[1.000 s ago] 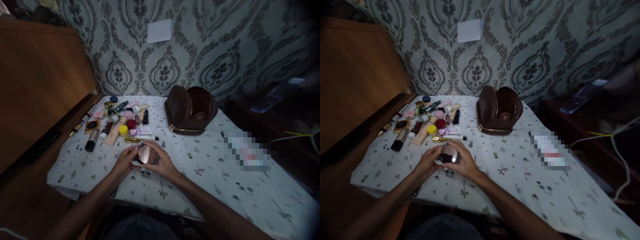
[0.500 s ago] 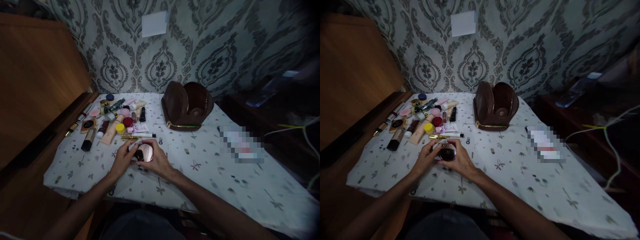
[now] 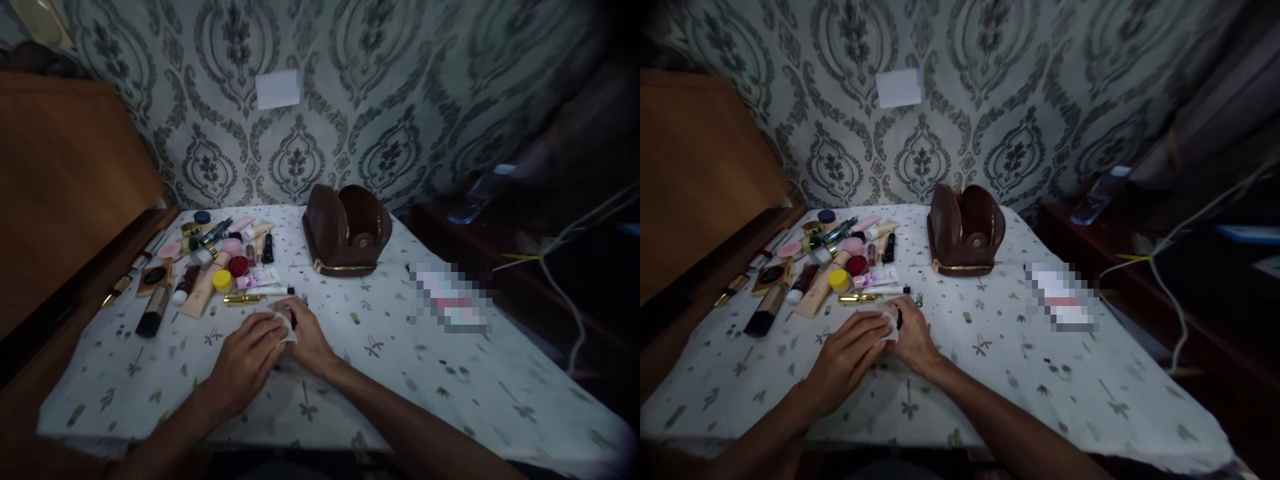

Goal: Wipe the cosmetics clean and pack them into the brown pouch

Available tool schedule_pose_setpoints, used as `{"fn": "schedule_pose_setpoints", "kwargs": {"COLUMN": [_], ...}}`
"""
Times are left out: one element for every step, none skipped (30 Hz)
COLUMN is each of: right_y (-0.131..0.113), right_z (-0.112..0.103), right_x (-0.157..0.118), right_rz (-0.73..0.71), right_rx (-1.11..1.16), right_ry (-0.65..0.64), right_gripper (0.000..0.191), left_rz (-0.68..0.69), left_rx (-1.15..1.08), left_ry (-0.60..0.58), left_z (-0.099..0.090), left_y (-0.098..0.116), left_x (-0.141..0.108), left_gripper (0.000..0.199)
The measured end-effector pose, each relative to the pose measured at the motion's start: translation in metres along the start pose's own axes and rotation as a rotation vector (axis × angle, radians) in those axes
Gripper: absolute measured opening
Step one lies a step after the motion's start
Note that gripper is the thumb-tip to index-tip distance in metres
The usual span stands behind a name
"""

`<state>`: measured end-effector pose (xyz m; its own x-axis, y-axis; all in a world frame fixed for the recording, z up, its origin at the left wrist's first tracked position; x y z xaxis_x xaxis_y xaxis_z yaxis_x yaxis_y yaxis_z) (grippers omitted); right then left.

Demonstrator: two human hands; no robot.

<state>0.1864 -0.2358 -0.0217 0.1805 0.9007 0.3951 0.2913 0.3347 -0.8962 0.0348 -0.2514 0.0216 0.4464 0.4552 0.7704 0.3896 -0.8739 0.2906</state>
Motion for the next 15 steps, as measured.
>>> {"fn": "schedule_pose_setpoints", "kwargs": {"right_y": [0.002,0.003,0.004,0.005,0.005,0.005,0.004,0.002,-0.001,-0.004,-0.009,-0.014,-0.021,-0.028,-0.035], "right_z": [-0.001,-0.001,-0.001,-0.001,-0.001,-0.001,-0.002,-0.003,-0.006,-0.010,-0.016,-0.024,-0.035,-0.047,-0.060], "right_x": [0.001,0.003,0.004,0.005,0.006,0.007,0.008,0.009,0.011,0.015,0.019,0.025,0.033,0.043,0.054], "right_rz": [0.020,0.050,0.084,0.117,0.145,0.172,0.200,0.231,0.261,0.285,0.299,0.293,0.272,0.238,0.195], "right_rx": [-0.002,-0.004,0.002,0.017,0.042,0.075,0.116,0.165,0.216,0.264,0.298,0.308,0.292,0.253,0.195], "right_ry": [0.021,0.048,0.072,0.091,0.104,0.112,0.114,0.112,0.108,0.110,0.116,0.134,0.165,0.204,0.258], "right_gripper": [0.033,0.032,0.032,0.033,0.033,0.033,0.034,0.035,0.037,0.037,0.036,0.035,0.033,0.032,0.033], "left_rz": [0.002,-0.002,-0.012,-0.029,-0.051,-0.074,-0.097,-0.121,-0.142,-0.160,-0.174,-0.185,-0.190,-0.185,-0.176], "left_rx": [-0.021,-0.038,-0.050,-0.057,-0.059,-0.057,-0.051,-0.040,-0.025,-0.009,0.003,0.012,0.015,0.014,0.012], "left_ry": [0.013,0.029,0.045,0.058,0.065,0.070,0.074,0.078,0.083,0.086,0.086,0.081,0.070,0.055,0.040], "left_z": [-0.002,-0.003,-0.005,-0.006,-0.007,-0.007,-0.006,-0.005,-0.004,-0.002,0.000,0.003,0.006,0.010,0.014], "left_y": [-0.001,-0.002,-0.004,-0.007,-0.011,-0.015,-0.019,-0.024,-0.028,-0.033,-0.037,-0.042,-0.046,-0.050,-0.053], "left_x": [0.003,0.006,0.010,0.013,0.017,0.020,0.023,0.025,0.027,0.028,0.028,0.027,0.025,0.022,0.018], "left_gripper": [0.020,0.018,0.016,0.016,0.016,0.017,0.019,0.022,0.025,0.027,0.029,0.031,0.032,0.032,0.033]}}
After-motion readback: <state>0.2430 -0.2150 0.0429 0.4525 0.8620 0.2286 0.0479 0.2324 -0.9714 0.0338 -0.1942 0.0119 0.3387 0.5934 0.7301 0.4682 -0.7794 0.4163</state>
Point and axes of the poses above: each hand's wrist, its own x-axis towards the middle knuckle, its own z-axis out of the palm, y = z × x, the point moved 2 cm from there along x, towards the middle knuckle, and after that the axes turned 13 degrees about y, right-handed, at the moved point
